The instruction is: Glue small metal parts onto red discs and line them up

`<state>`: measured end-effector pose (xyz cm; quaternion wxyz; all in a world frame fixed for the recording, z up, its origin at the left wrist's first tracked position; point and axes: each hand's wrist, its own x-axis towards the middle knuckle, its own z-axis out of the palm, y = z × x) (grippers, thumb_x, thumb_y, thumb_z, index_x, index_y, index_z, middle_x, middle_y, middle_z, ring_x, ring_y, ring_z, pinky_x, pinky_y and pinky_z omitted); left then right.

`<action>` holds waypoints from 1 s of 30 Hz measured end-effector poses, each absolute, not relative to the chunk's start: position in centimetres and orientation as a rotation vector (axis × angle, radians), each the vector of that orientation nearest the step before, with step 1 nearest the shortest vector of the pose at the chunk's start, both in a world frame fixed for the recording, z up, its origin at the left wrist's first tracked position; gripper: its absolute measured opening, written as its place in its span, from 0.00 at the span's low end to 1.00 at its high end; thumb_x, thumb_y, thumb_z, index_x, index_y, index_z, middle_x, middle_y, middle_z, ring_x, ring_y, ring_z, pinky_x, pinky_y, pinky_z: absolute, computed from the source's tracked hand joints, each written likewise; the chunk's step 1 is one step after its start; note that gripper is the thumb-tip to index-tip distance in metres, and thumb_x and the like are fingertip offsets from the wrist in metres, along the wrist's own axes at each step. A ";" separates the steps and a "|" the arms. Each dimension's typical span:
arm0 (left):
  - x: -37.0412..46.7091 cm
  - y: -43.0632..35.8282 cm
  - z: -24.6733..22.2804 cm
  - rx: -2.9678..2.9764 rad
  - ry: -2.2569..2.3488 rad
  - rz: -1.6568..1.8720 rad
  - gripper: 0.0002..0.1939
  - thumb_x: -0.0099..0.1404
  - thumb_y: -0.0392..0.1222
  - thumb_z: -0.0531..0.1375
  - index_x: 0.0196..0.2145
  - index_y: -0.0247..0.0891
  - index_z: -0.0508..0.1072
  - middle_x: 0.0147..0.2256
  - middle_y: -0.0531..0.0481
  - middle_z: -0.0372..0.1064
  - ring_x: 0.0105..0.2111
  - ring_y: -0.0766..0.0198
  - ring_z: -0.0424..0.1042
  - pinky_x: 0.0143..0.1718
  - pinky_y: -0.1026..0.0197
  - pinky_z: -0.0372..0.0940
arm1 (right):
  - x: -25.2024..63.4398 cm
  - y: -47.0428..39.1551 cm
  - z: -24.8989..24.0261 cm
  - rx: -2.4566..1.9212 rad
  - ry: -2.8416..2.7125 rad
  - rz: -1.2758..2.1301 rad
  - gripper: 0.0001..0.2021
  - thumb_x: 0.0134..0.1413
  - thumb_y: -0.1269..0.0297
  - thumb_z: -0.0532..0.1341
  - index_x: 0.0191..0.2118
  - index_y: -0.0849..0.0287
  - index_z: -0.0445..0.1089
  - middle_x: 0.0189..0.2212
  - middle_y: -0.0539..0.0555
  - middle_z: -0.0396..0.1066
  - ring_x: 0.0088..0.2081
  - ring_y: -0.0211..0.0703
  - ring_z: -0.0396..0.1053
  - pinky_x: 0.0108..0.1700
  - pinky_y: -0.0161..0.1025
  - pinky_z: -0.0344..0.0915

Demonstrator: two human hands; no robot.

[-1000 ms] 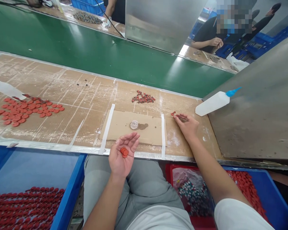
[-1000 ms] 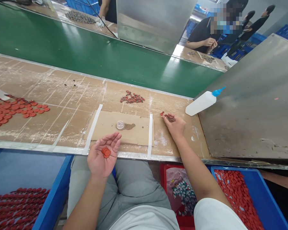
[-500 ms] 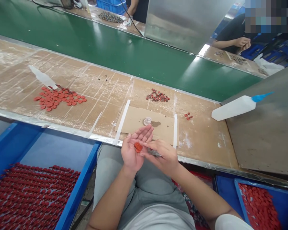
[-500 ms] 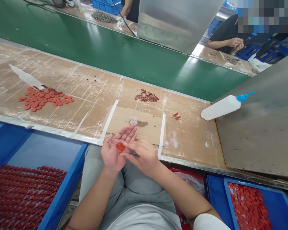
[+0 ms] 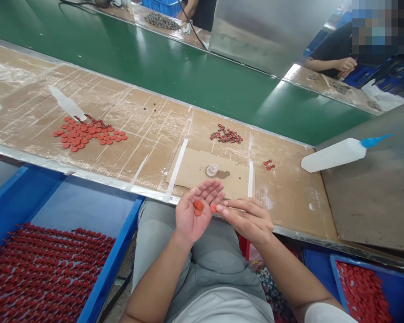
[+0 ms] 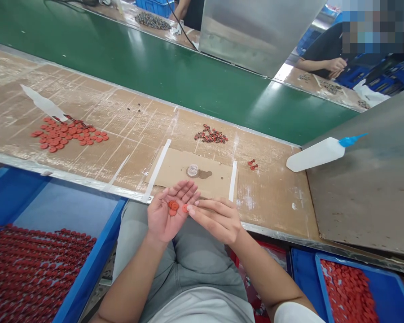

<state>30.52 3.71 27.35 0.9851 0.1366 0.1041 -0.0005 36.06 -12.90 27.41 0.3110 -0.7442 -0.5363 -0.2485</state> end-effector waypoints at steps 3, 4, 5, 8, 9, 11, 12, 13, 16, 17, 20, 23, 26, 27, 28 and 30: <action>30.3 3.2 27.1 0.325 0.181 -0.092 0.16 0.66 0.41 0.53 0.42 0.32 0.77 0.47 0.41 0.74 0.52 0.55 0.69 0.56 0.54 0.62 | 36.8 -14.0 28.3 -1.938 -1.518 -0.781 0.20 0.53 0.72 0.64 0.51 0.44 0.69 0.43 0.46 0.76 0.43 0.41 0.76 0.40 0.38 0.74; 30.2 2.9 27.1 0.343 0.173 -0.119 0.15 0.66 0.41 0.54 0.42 0.32 0.77 0.47 0.41 0.74 0.51 0.56 0.70 0.54 0.56 0.63 | 37.0 -14.2 28.5 -1.930 -1.533 -0.806 0.21 0.53 0.72 0.63 0.52 0.45 0.68 0.44 0.46 0.76 0.44 0.41 0.76 0.40 0.38 0.74; 30.2 2.7 27.0 0.357 0.167 -0.140 0.14 0.65 0.41 0.56 0.42 0.32 0.77 0.46 0.41 0.74 0.50 0.57 0.71 0.52 0.57 0.65 | 37.2 -14.3 28.7 -1.932 -1.536 -0.820 0.22 0.53 0.73 0.63 0.52 0.46 0.68 0.44 0.47 0.76 0.44 0.41 0.76 0.41 0.38 0.74; 30.1 2.0 26.7 0.375 0.175 -0.166 0.10 0.63 0.38 0.60 0.41 0.35 0.78 0.43 0.43 0.76 0.45 0.61 0.74 0.48 0.60 0.67 | 37.7 -14.6 28.7 -1.950 -1.534 -0.833 0.21 0.54 0.72 0.63 0.52 0.44 0.68 0.43 0.46 0.76 0.44 0.42 0.76 0.40 0.38 0.73; 30.1 1.8 26.5 0.373 0.182 -0.164 0.10 0.62 0.38 0.61 0.41 0.35 0.78 0.41 0.44 0.77 0.43 0.62 0.74 0.48 0.60 0.67 | 37.8 -14.7 28.5 -1.956 -1.528 -0.837 0.21 0.54 0.72 0.63 0.52 0.43 0.68 0.43 0.46 0.76 0.44 0.42 0.76 0.40 0.38 0.73; 30.1 1.6 26.3 0.370 0.190 -0.141 0.09 0.61 0.37 0.62 0.40 0.36 0.77 0.41 0.45 0.77 0.42 0.64 0.75 0.47 0.61 0.68 | 38.0 -14.6 28.1 -1.971 -1.506 -0.852 0.21 0.53 0.71 0.63 0.52 0.43 0.68 0.42 0.46 0.77 0.44 0.42 0.76 0.40 0.39 0.73; 30.2 1.5 26.1 0.373 0.193 -0.121 0.09 0.60 0.36 0.63 0.40 0.36 0.78 0.40 0.46 0.77 0.42 0.65 0.75 0.47 0.62 0.68 | 38.0 -14.4 27.9 -1.981 -1.491 -0.857 0.22 0.53 0.70 0.64 0.53 0.44 0.68 0.41 0.46 0.77 0.44 0.43 0.76 0.40 0.40 0.72; 30.3 1.4 26.0 0.378 0.200 -0.100 0.08 0.59 0.35 0.64 0.39 0.37 0.78 0.40 0.47 0.77 0.41 0.66 0.75 0.46 0.63 0.68 | 37.9 -14.2 27.7 -1.988 -1.475 -0.861 0.22 0.53 0.70 0.64 0.53 0.45 0.68 0.41 0.46 0.78 0.44 0.43 0.76 0.40 0.40 0.72; 30.5 1.2 25.7 0.388 0.254 -0.039 0.09 0.56 0.34 0.66 0.37 0.39 0.78 0.37 0.50 0.77 0.39 0.68 0.75 0.45 0.66 0.68 | 37.5 -13.4 27.6 -2.004 -1.406 -0.857 0.23 0.53 0.70 0.63 0.55 0.46 0.67 0.39 0.46 0.78 0.44 0.43 0.76 0.41 0.41 0.71; 30.5 1.2 25.7 0.390 0.273 -0.026 0.11 0.56 0.34 0.67 0.38 0.40 0.78 0.37 0.51 0.77 0.39 0.69 0.75 0.44 0.67 0.68 | 37.4 -13.1 27.6 -2.013 -1.376 -0.854 0.23 0.53 0.70 0.63 0.55 0.45 0.66 0.39 0.46 0.78 0.43 0.43 0.76 0.41 0.41 0.71; 30.6 1.2 25.6 0.403 0.284 -0.028 0.13 0.56 0.35 0.66 0.41 0.40 0.77 0.40 0.49 0.77 0.42 0.67 0.75 0.46 0.66 0.67 | 37.2 -12.6 27.7 -2.029 -1.297 -0.866 0.26 0.52 0.71 0.65 0.55 0.42 0.65 0.37 0.44 0.79 0.40 0.42 0.77 0.41 0.40 0.71; 30.6 1.4 25.5 0.415 0.249 -0.051 0.12 0.58 0.38 0.65 0.41 0.38 0.77 0.41 0.46 0.77 0.43 0.64 0.75 0.48 0.63 0.68 | 37.4 -12.4 28.0 -2.004 -1.274 -0.883 0.27 0.49 0.71 0.67 0.54 0.43 0.66 0.34 0.43 0.79 0.39 0.41 0.77 0.41 0.39 0.70; 30.8 1.7 25.4 0.413 0.258 -0.023 0.09 0.58 0.38 0.65 0.39 0.37 0.78 0.39 0.47 0.78 0.41 0.65 0.76 0.46 0.64 0.69 | 37.9 -11.9 28.7 -1.989 -1.334 -0.786 0.26 0.48 0.72 0.67 0.53 0.44 0.67 0.35 0.44 0.79 0.39 0.39 0.77 0.42 0.37 0.70; 30.8 1.9 25.4 0.410 0.272 -0.004 0.09 0.58 0.37 0.65 0.38 0.38 0.78 0.39 0.48 0.78 0.40 0.66 0.76 0.45 0.65 0.69 | 38.2 -11.6 29.1 -1.973 -1.365 -0.736 0.24 0.48 0.71 0.67 0.52 0.45 0.68 0.35 0.44 0.79 0.39 0.39 0.77 0.42 0.37 0.70; 30.9 2.1 25.4 0.408 0.285 0.017 0.08 0.58 0.37 0.65 0.38 0.38 0.78 0.38 0.49 0.78 0.40 0.66 0.76 0.44 0.65 0.70 | 38.5 -11.4 29.4 -1.952 -1.388 -0.678 0.23 0.48 0.70 0.68 0.51 0.45 0.69 0.34 0.45 0.79 0.39 0.39 0.77 0.42 0.37 0.70; 31.0 2.7 25.4 0.403 0.306 0.067 0.08 0.58 0.38 0.65 0.38 0.40 0.77 0.37 0.50 0.78 0.40 0.65 0.77 0.45 0.62 0.70 | 39.5 -11.0 29.9 -1.926 -1.343 -0.563 0.19 0.48 0.66 0.68 0.47 0.48 0.71 0.34 0.47 0.79 0.39 0.41 0.77 0.41 0.38 0.70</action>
